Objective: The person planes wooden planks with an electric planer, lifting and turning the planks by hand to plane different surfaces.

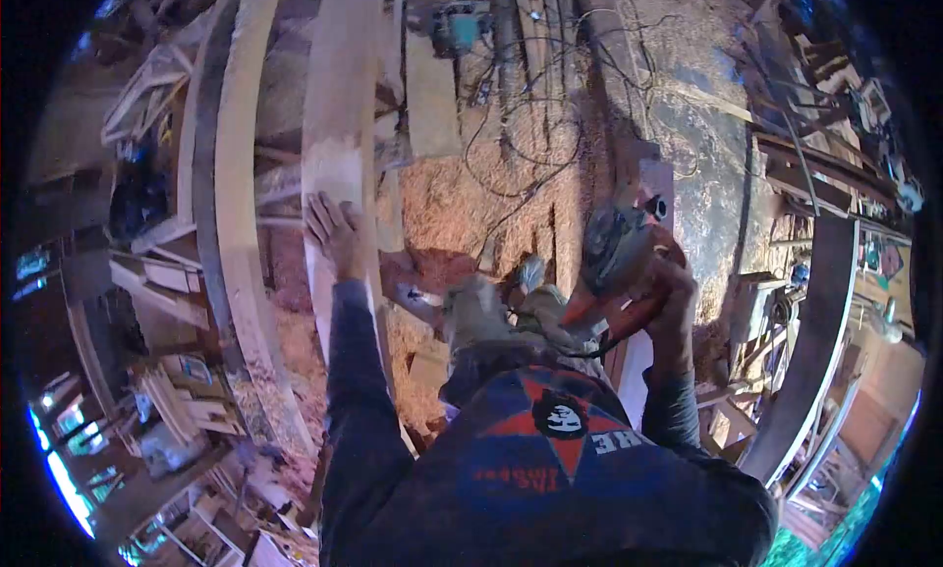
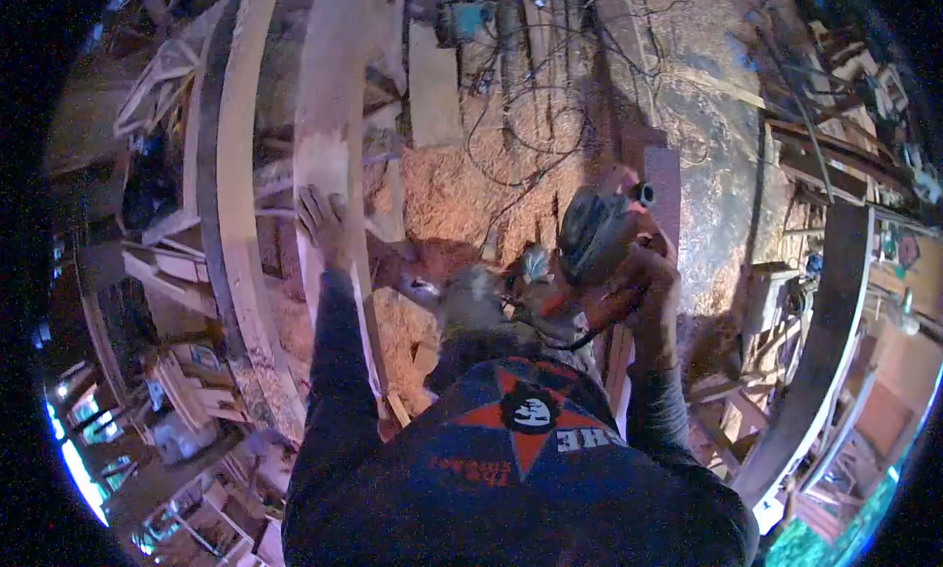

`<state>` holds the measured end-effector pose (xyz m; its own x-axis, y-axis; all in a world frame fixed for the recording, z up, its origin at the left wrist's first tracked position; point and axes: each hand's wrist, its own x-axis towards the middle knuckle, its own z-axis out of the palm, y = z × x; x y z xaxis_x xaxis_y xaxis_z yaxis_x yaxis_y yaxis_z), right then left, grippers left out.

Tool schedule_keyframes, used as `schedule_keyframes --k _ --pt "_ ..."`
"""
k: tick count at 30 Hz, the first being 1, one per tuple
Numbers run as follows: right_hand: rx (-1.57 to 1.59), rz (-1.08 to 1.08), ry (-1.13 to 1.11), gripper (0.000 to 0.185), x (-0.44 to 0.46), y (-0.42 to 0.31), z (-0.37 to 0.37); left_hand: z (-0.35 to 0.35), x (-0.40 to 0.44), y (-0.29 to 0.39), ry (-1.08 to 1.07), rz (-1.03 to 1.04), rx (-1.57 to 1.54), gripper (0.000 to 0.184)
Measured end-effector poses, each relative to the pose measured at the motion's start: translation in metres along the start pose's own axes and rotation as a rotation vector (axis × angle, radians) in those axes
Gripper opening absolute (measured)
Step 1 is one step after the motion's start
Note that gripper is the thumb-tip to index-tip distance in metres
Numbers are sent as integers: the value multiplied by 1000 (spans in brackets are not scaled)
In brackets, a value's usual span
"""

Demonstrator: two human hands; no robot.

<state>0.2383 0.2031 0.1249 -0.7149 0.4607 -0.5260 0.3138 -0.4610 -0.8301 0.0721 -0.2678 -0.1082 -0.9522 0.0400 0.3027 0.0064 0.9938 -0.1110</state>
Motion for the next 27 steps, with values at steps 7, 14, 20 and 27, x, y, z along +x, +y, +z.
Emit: schedule_keyframes --k 7,14,20,27 --pt "58 -201 -20 47 68 -101 28 15 70 -1 -97 -76 -112 59" --pt "117 -273 -83 38 199 -183 90 5 60 -7 -278 -126 -62 65" --pt "63 -251 -268 53 365 -277 196 15 13 -35 -536 -378 134 64" --pt "-80 -258 -285 35 463 -365 242 98 242 113 -419 -376 61 64"
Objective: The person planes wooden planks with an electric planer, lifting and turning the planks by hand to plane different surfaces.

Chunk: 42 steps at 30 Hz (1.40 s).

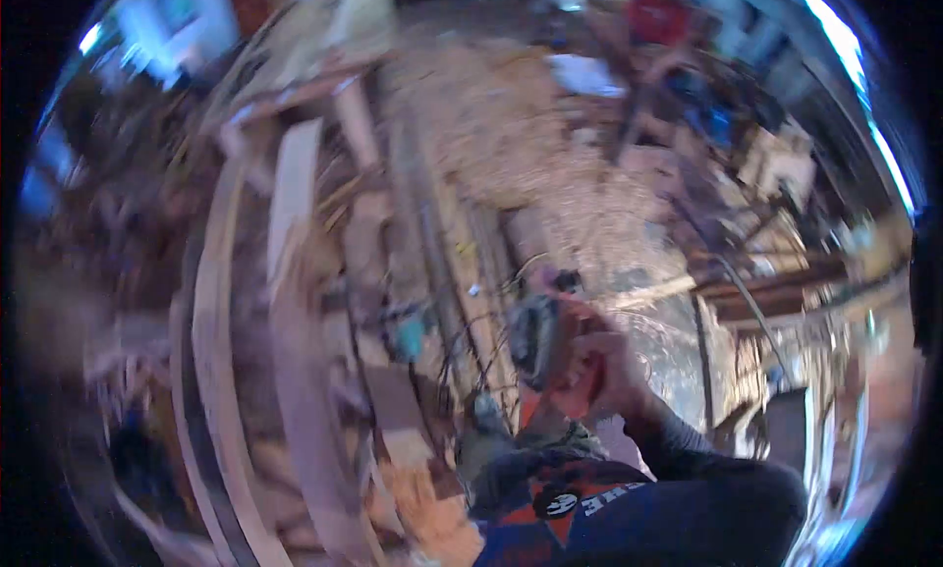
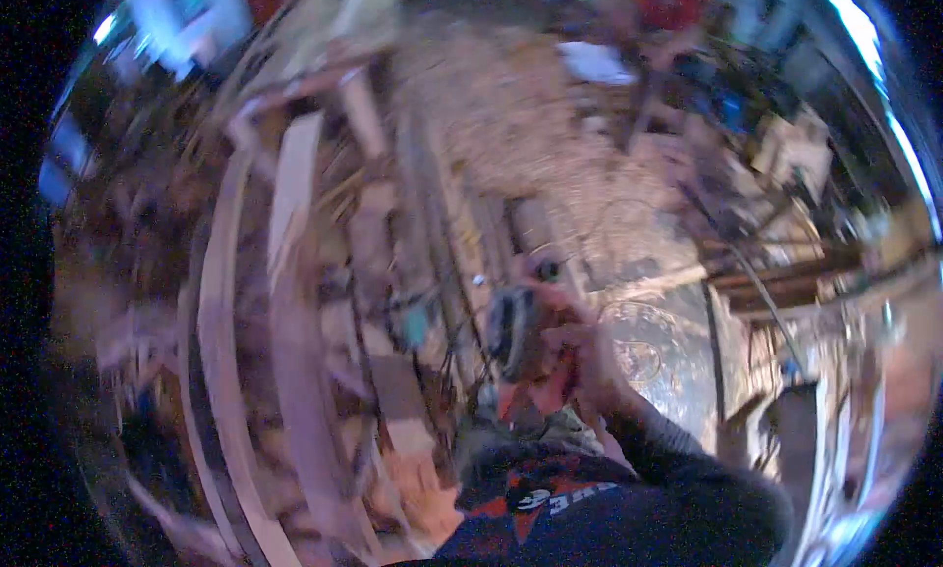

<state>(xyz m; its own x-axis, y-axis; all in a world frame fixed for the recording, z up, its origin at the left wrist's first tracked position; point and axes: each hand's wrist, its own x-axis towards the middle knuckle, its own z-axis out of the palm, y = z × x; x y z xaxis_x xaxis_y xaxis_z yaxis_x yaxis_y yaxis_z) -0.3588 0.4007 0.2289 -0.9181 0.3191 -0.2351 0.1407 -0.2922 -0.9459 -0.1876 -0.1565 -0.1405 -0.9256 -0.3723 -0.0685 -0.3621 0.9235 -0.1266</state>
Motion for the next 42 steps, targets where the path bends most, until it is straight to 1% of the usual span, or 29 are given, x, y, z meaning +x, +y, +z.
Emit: schedule_keyframes --k 2,5,6,7,8,11,14,15,16,17,18,20,21,23,24,25,27,28,29,31,33,34,36,37,38,39,40,41,42 --pt "49 222 34 48 19 -40 13 -16 74 103 104 122 -80 64" --pt "148 84 183 49 37 -33 18 -51 136 215 182 273 -201 64" --pt "154 74 189 49 50 -32 8 -64 152 244 190 314 -234 64" --pt "83 83 152 47 79 -36 -7 -80 173 275 193 350 -255 65" --pt "16 89 108 46 100 -39 -18 -94 188 301 192 376 -269 65" --pt "66 131 121 41 145 -54 -20 -114 223 361 185 413 -287 65" --pt "165 79 174 41 210 -49 -27 -117 256 405 178 365 -245 65" --pt "178 69 176 41 227 -62 -25 -117 273 417 181 340 -224 65" --pt "138 64 133 45 241 -81 -20 -118 291 429 187 310 -193 65" --pt "101 58 89 49 256 -92 -18 -118 310 437 195 264 -160 65" --pt "125 48 90 49 281 -93 -21 -120 336 446 199 211 -130 65" --pt "160 112 106 41 329 -96 -35 -124 386 461 208 85 -63 66" --pt "168 119 122 41 348 -93 -42 -126 407 466 204 23 -27 66" --pt "98 72 268 35 397 -95 -52 -133 452 480 206 -99 20 66" --pt "94 71 261 35 419 -104 -49 -132 473 475 200 -182 48 66" --pt "79 18 291 32 437 -115 -46 -135 493 471 189 -243 75 66" --pt "43 32 320 27 467 -117 -57 -136 524 460 160 -341 102 66" --pt "12 60 282 27 477 -122 -65 -137 536 452 140 -397 110 66" --pt "-78 -53 231 30 493 -124 -68 -136 539 442 111 -457 121 66" --pt "-37 -114 127 37 524 -126 -49 -139 537 423 28 -586 140 66" --pt "23 31 24 41 551 -123 -22 -135 538 408 -58 -713 144 67" --pt "64 63 128 41 563 -117 -12 -133 536 403 -99 -790 147 67" --pt "55 119 170 41 594 -113 19 -132 536 392 -160 -932 144 67" --pt "75 131 98 19 605 -113 45 -133 536 390 -183 -988 137 67" --pt "110 131 38 14 601 -119 53 -136 533 389 -197 -1039 119 67" --pt "15 87 -59 16 620 -104 52 -143 534 394 -220 -1088 124 67" --pt "-75 33 -152 33 634 -100 71 -154 537 398 -169 -1105 24 66" --pt "43 163 -145 33 644 -103 91 -162 538 399 -112 -1117 -73 66" --pt "157 295 -133 32 652 -108 119 -160 536 396 -126 -1149 -68 66"
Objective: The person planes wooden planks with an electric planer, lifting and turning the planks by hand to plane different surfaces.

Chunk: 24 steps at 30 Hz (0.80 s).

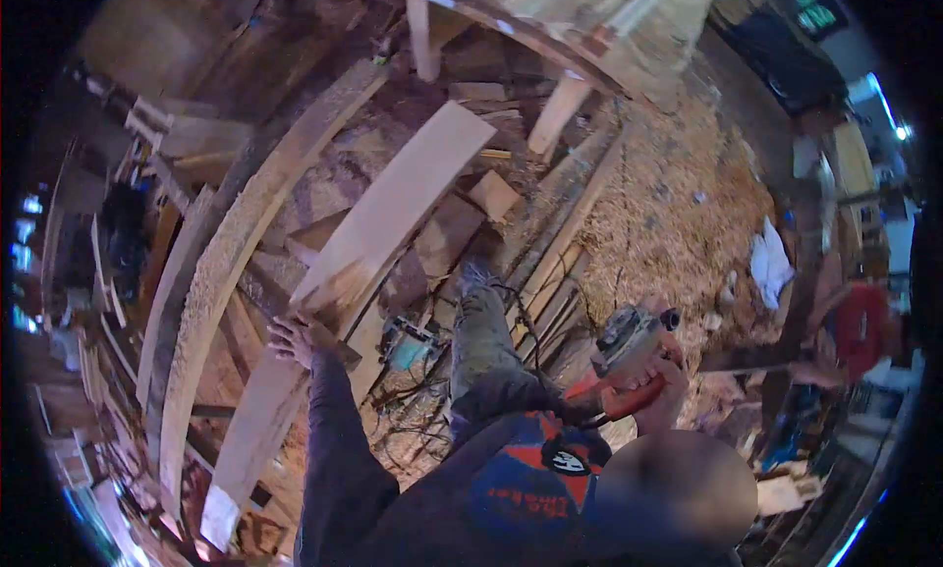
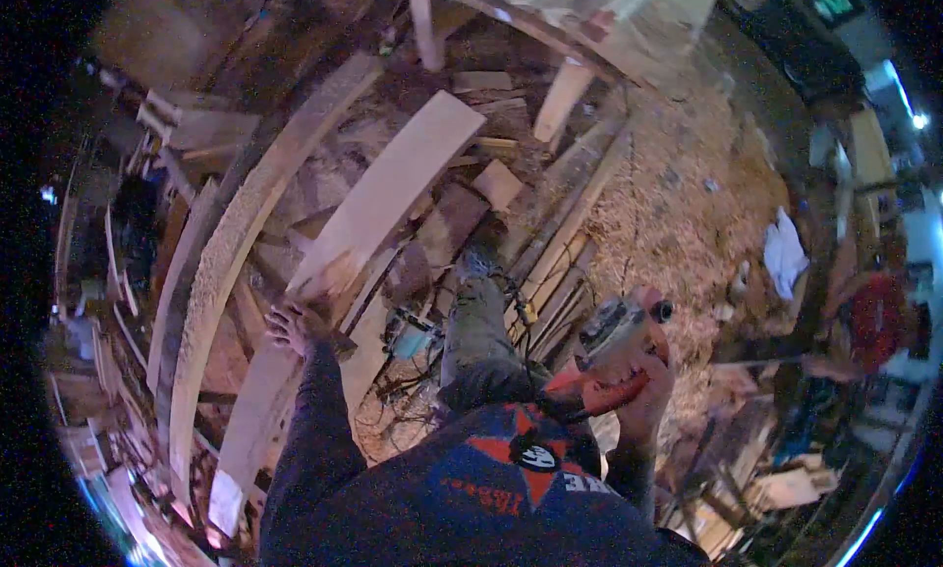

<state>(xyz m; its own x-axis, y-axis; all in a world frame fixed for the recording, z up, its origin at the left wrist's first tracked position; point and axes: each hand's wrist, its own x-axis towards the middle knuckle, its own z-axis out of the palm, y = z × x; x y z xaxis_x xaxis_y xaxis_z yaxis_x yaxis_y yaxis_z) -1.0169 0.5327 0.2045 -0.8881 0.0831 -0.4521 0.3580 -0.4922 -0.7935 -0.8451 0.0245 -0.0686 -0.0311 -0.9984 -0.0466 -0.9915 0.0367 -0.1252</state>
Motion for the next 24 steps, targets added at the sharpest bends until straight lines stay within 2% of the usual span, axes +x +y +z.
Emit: schedule_keyframes --k 2,3,5,6,7,8,12,13,15,17,19,21,23,24 --pt "-23 97 -74 33 42 5 22 8 8 -2 4 41 -22 67" --pt "-29 173 -127 34 65 8 33 12 6 3 -5 -13 -28 67" --pt "-160 209 -196 34 108 8 65 31 9 5 77 162 -32 70" --pt "-272 202 -247 34 134 12 88 39 12 -15 120 198 3 72" --pt "-393 180 -301 34 156 17 113 57 10 -22 239 200 -96 71" --pt "-519 175 -366 34 180 19 137 19 2 -22 -123 100 -379 73" --pt "-927 107 -704 33 254 42 230 -13 5 -17 -165 3 -340 81" --pt "-993 95 -782 33 267 49 247 17 6 -11 -50 4 -119 76" --pt "-1085 89 -942 33 287 63 279 -11 -7 -2 -55 -43 -235 71" --pt "-1155 81 -1096 33 299 77 313 21 -4 12 97 -177 -341 69" --pt "-1217 94 -1250 33 318 93 346 20 -12 50 86 -405 -307 64" --pt "-1255 120 -1397 33 331 106 368 17 -47 86 74 -399 -306 69" --pt "-1274 165 -1536 33 347 118 382 25 -86 130 441 -433 -136 71" --pt "-1293 187 -1600 34 355 124 387 25 -101 148 437 -463 -123 71"
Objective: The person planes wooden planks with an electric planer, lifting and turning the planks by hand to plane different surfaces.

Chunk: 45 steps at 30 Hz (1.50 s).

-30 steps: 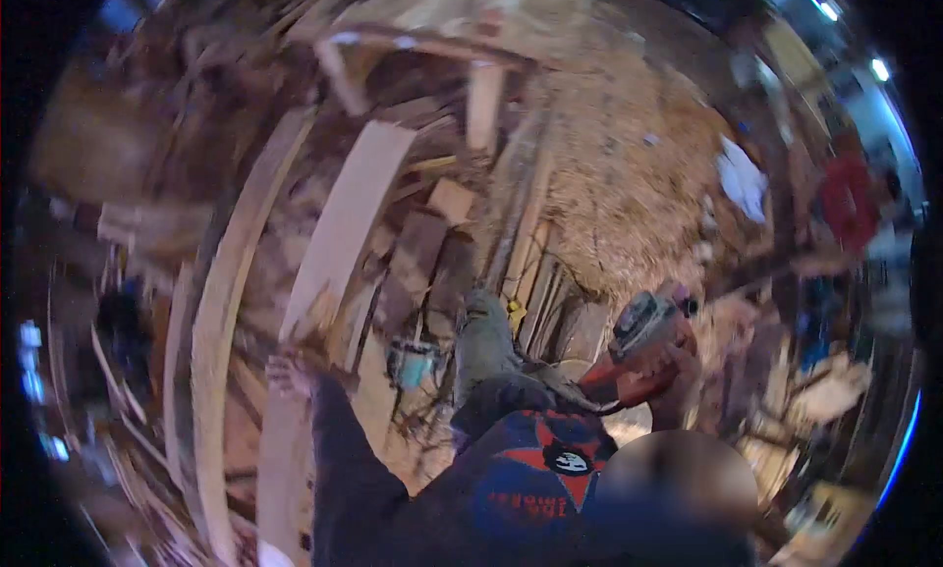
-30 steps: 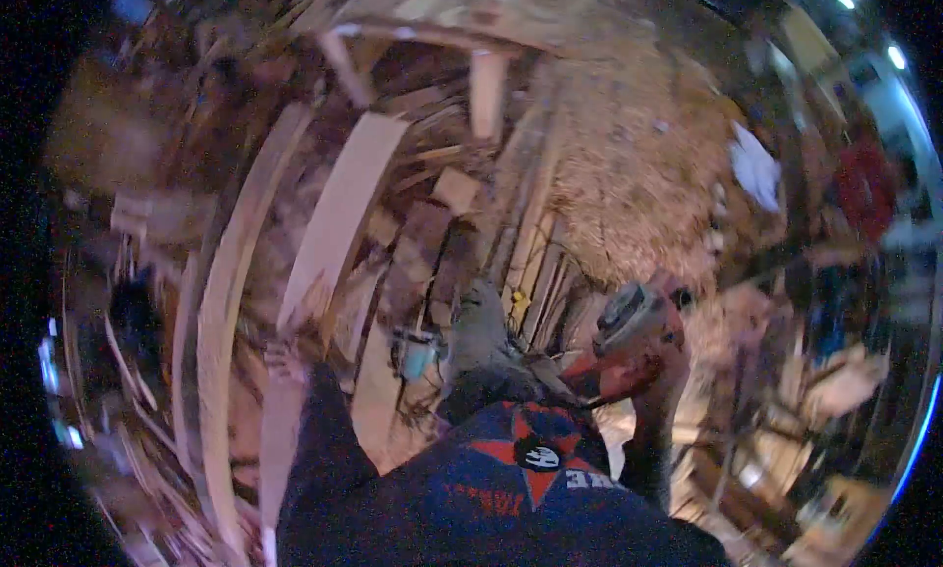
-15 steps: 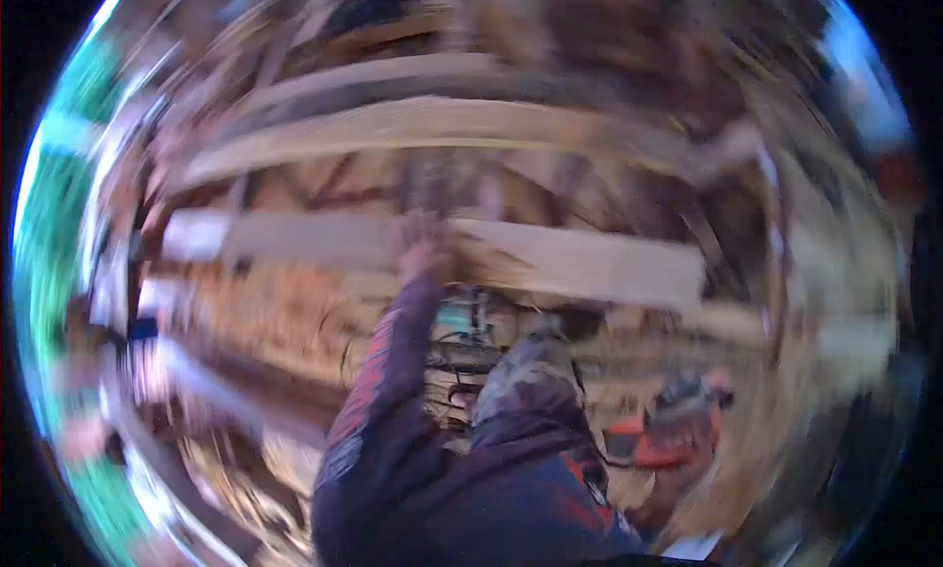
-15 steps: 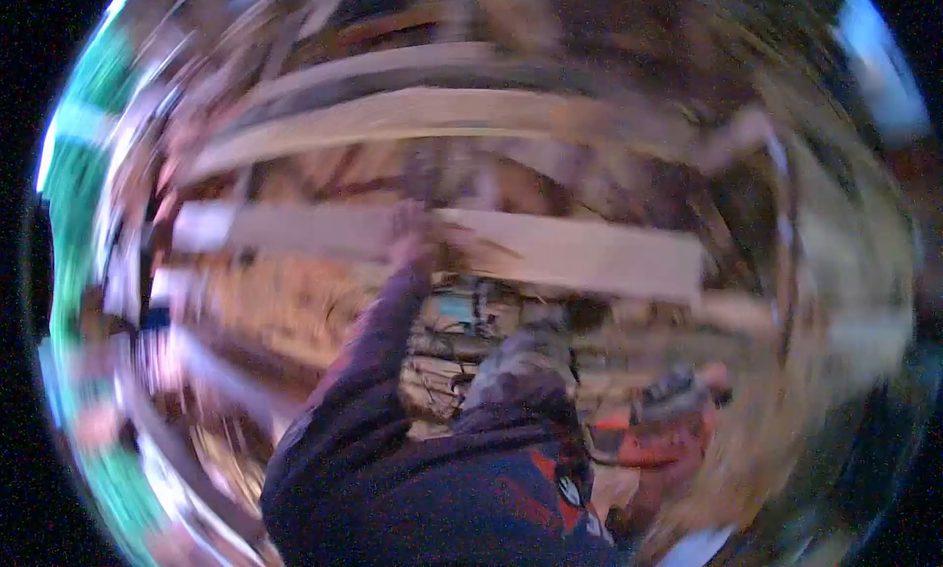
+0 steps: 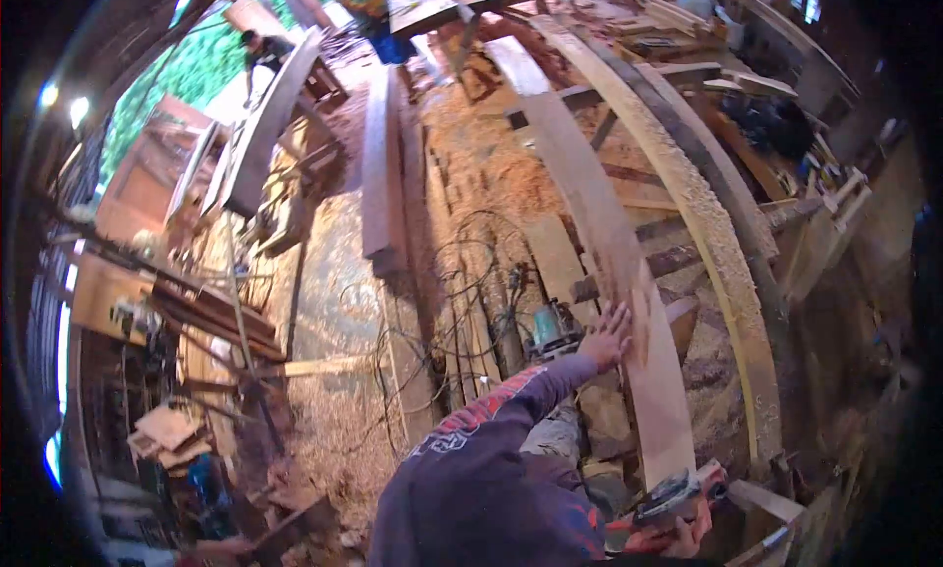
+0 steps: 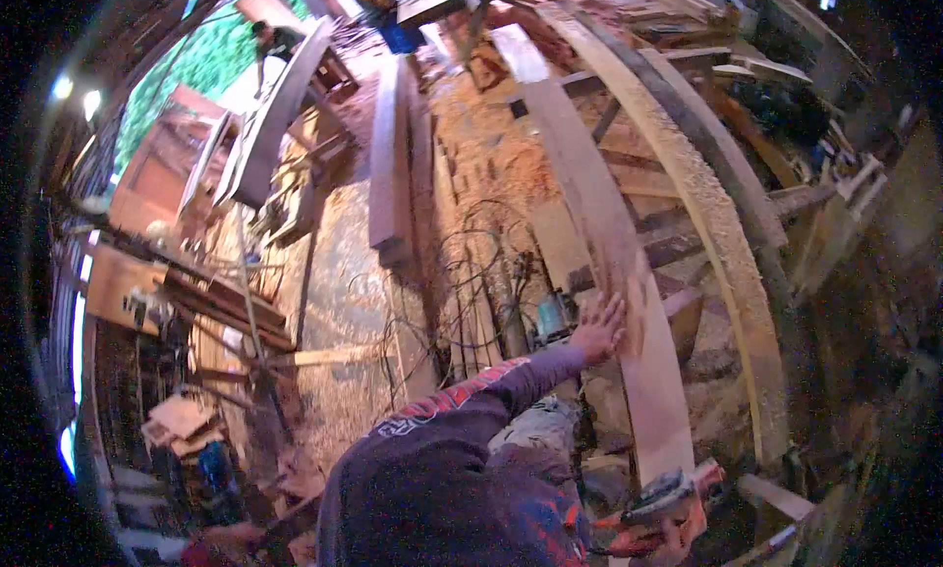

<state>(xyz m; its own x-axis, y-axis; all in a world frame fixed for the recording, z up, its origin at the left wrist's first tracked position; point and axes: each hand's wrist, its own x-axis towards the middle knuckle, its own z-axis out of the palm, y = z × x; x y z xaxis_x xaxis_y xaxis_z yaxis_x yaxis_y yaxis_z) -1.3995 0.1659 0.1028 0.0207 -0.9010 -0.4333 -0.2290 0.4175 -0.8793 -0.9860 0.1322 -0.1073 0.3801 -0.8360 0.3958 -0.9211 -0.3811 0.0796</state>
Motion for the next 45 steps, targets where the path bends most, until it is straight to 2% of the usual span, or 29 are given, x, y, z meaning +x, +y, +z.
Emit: schedule_keyframes --k 2,4,6,7,9,10,12,13,15,16,18,21,26,30,38,45 --pt "-31 -13 -123 34 15 16 -17 -14 -39 26 -279 -192 -218 72" --pt "-67 -45 -249 34 35 33 -39 -37 -74 56 -242 -295 -160 67" --pt "-85 -50 -331 34 38 39 -57 -92 -105 88 -672 -602 -319 63" --pt "-118 -28 -346 32 29 31 -56 -21 -167 111 -409 -723 -397 58" --pt "-110 4 -385 30 20 25 -69 -14 -239 169 -697 -664 -451 57" --pt "-117 -17 -405 30 21 27 -74 -24 -258 193 -871 -647 -610 57" --pt "-114 -264 -330 29 17 32 -81 -54 -292 229 -1146 -639 -1034 56" --pt "-111 -275 -354 29 15 24 -85 -67 -305 241 -1244 -660 -1228 55" --pt "-178 -191 -484 40 10 2 -91 -91 -322 247 -1312 -705 -1463 54" --pt "-179 -204 -501 40 20 10 -96 -98 -325 246 -1294 -720 -1505 54" --pt "-206 -65 -570 42 46 22 -98 -106 -327 241 -1243 -737 -1513 53" --pt "-161 -250 -619 44 35 15 -87 -114 -336 228 -1142 -785 -1446 51" --pt "-297 -299 -679 43 31 14 -57 -114 -349 198 -977 -881 -1320 49" --pt "-377 -365 -718 43 12 0 -13 -111 -367 170 -902 -934 -1261 47" --pt "-528 -569 -928 43 -46 -8 140 -118 -416 107 -742 -1048 -1199 44" --pt "-570 -618 -990 42 -73 -10 174 -121 -435 106 -710 -1066 -1218 41"
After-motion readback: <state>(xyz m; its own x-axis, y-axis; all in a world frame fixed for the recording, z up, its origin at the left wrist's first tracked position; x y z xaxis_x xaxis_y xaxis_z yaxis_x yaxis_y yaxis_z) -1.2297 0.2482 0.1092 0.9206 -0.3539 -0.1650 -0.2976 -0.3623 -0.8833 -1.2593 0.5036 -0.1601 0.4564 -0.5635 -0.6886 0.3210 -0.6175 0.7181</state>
